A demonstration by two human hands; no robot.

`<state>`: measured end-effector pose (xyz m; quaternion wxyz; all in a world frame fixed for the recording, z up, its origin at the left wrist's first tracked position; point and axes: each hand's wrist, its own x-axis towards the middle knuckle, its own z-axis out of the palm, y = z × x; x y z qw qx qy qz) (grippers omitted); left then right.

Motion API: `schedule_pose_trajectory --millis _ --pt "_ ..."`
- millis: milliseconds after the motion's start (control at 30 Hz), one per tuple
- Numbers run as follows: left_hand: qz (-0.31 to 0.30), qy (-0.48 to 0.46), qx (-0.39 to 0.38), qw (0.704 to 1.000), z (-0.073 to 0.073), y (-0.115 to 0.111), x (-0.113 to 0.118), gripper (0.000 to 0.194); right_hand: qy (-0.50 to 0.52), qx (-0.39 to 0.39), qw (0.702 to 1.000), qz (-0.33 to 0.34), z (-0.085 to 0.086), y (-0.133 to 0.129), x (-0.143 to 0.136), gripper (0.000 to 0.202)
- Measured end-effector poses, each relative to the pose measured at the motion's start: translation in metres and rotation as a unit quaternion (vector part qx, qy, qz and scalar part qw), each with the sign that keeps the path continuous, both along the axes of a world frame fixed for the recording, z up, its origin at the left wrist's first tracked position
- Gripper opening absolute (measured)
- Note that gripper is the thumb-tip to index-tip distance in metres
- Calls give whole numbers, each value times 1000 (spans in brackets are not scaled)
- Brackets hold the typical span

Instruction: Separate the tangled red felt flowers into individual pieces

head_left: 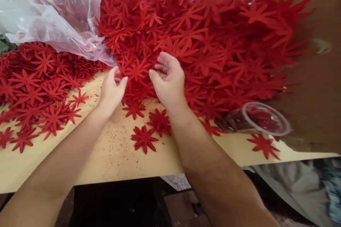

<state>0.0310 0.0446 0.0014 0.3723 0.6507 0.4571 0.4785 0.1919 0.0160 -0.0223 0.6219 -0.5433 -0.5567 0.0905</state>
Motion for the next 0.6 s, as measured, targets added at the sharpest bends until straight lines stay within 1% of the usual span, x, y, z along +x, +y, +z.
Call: schedule_pose_trajectory --millis 33,67,100,133,167,200,233,267,300,333,367,400,433,500,567,600 --pt "12 39 57 998 2 -2 -1 34 -25 7 1000 -16 2 -2 -1 39" --pt "8 81 109 991 5 -6 -3 35 -47 11 998 -29 5 -5 -3 36" --pt "-15 125 149 981 10 -13 -3 31 -64 15 997 -40 9 -8 -4 32" --pt "-59 171 176 968 16 -22 -4 25 -75 18 996 -47 12 -10 -5 29" --pt "-120 222 186 950 23 -32 -4 17 -79 20 995 -52 15 -11 -7 27" --pt "-187 279 184 924 30 -44 -4 18 -77 23 995 -56 17 -12 -7 26" --pt "-242 337 180 892 36 -57 -4 25 -70 26 995 -58 19 -13 -8 26" --pt "-278 385 179 862 40 -70 -4 33 -60 28 996 -59 21 -13 -9 26" --pt "-303 425 182 833 41 -81 -5 40 -48 29 997 -56 23 -13 -9 26" --pt "-316 458 186 810 41 -92 -7 46 -37 29 997 -53 24 -13 -10 26" --pt "-312 478 194 798 38 -100 -10 49 -28 29 998 -49 25 -12 -10 26" --pt "-303 489 198 794 33 -106 -14 47 -22 28 998 -44 25 -11 -11 26" --pt "-294 489 200 797 27 -111 -19 41 -21 26 999 -40 25 -10 -11 26" --pt "-268 478 198 813 15 -114 -28 29 -27 24 999 -36 24 -8 -13 26" --pt "-247 461 193 830 9 -113 -34 28 -26 22 999 -31 22 -6 -15 24" --pt "-241 449 185 841 8 -111 -36 28 -19 22 999 -28 21 -5 -16 23"
